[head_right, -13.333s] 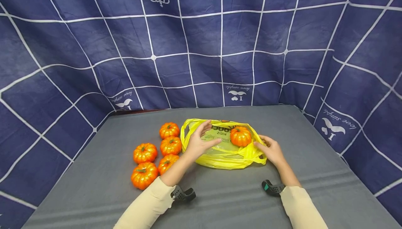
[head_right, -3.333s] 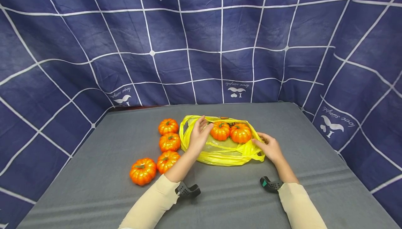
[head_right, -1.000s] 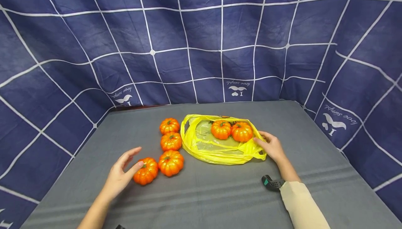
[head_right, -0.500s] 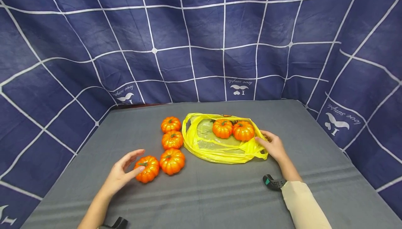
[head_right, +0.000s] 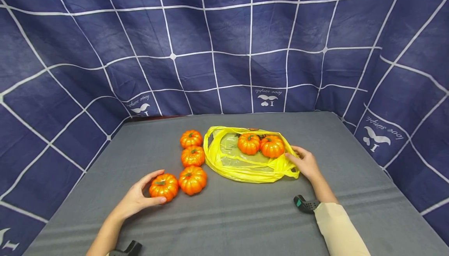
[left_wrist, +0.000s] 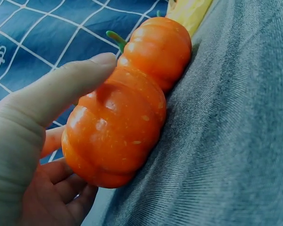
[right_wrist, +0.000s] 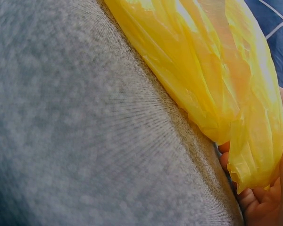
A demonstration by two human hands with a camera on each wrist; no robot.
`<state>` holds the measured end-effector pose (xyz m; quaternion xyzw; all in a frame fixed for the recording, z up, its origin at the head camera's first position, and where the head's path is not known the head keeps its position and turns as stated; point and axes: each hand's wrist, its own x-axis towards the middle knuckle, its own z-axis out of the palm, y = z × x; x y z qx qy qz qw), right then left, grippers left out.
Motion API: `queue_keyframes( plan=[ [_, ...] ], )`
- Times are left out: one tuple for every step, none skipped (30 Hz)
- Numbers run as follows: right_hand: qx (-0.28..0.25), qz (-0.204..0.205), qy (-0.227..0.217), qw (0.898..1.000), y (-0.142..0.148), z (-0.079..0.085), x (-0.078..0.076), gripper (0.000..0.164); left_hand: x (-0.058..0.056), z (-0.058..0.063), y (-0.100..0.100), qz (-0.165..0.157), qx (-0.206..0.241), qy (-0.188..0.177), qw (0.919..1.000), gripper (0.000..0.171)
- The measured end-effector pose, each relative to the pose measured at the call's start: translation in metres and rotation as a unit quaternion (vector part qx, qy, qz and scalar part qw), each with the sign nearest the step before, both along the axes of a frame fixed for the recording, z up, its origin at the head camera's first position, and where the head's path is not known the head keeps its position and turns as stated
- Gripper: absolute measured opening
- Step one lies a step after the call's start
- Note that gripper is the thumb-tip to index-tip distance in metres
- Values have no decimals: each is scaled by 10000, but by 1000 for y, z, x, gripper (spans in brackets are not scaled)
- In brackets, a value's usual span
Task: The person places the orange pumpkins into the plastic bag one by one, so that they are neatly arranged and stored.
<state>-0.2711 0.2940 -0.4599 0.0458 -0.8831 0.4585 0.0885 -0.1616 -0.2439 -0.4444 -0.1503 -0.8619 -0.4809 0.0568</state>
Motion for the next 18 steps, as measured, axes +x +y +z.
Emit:
queue_keyframes(
  plan=[
    [3, -2, -7, 10000, 0, 0, 0, 53, 0, 0, 0, 21, -39, -49, 10000, 80],
    [14, -7, -10, 10000, 0, 0, 0, 53, 0, 0, 0, 32, -68, -74, 9999, 80],
    [24, -13, -12, 10000, -1, 0, 0, 53, 0, -1, 0, 32, -81, -102, 9999, 80],
    [40, -22, -8, 10000, -1, 0, 0, 53, 0, -1, -1, 38, -81, -123, 9999, 80],
    [52, -26, -1, 10000, -1, 0, 0, 53, 0, -1, -1, 31, -86, -135, 9999, 80],
    [57, -26, 8, 10000, -1, 0, 0, 53, -1, -1, -1, 20, -77, -140, 9999, 80],
    [53, -27, 17, 10000, -1, 0, 0, 53, -1, -1, -1, 5, -63, -154, 9999, 80],
    [57, -33, 26, 10000, 0, -1, 0, 52, -1, -2, -1, -5, -45, -156, 9999, 80],
    [55, -37, 33, 10000, 0, -1, 0, 52, -1, -2, -1, -20, -28, -163, 9999, 80],
    [56, -42, 42, 10000, 0, -1, 0, 52, -2, -2, -1, -30, -10, -166, 9999, 80],
    [58, -46, 51, 10000, 0, -1, 0, 52, -2, -1, -1, -33, 1, -172, 9998, 80],
    [66, -52, 61, 9999, 0, -1, 0, 52, -2, -1, -1, -21, 12, -176, 9998, 79],
    [75, -56, 66, 9999, 0, -1, 0, 52, -2, -1, -1, -9, 22, -182, 9998, 79],
    [89, -61, 73, 9999, 0, -1, 0, 52, -2, -1, -1, 6, 34, -179, 9998, 79],
    [94, -58, 78, 9999, 0, -1, 0, 52, -1, -1, -1, 25, 46, -185, 9998, 79],
    [98, -50, 79, 9999, 0, -1, 0, 51, -1, 0, -1, 39, 78, -184, 9998, 78],
    [98, -42, 80, 9999, 0, -1, 0, 51, -1, 0, -1, 47, 103, -173, 9998, 78],
    [99, -36, 84, 9999, 0, -1, 0, 51, 0, 0, -1, 57, 132, -168, 9998, 78]
  ],
)
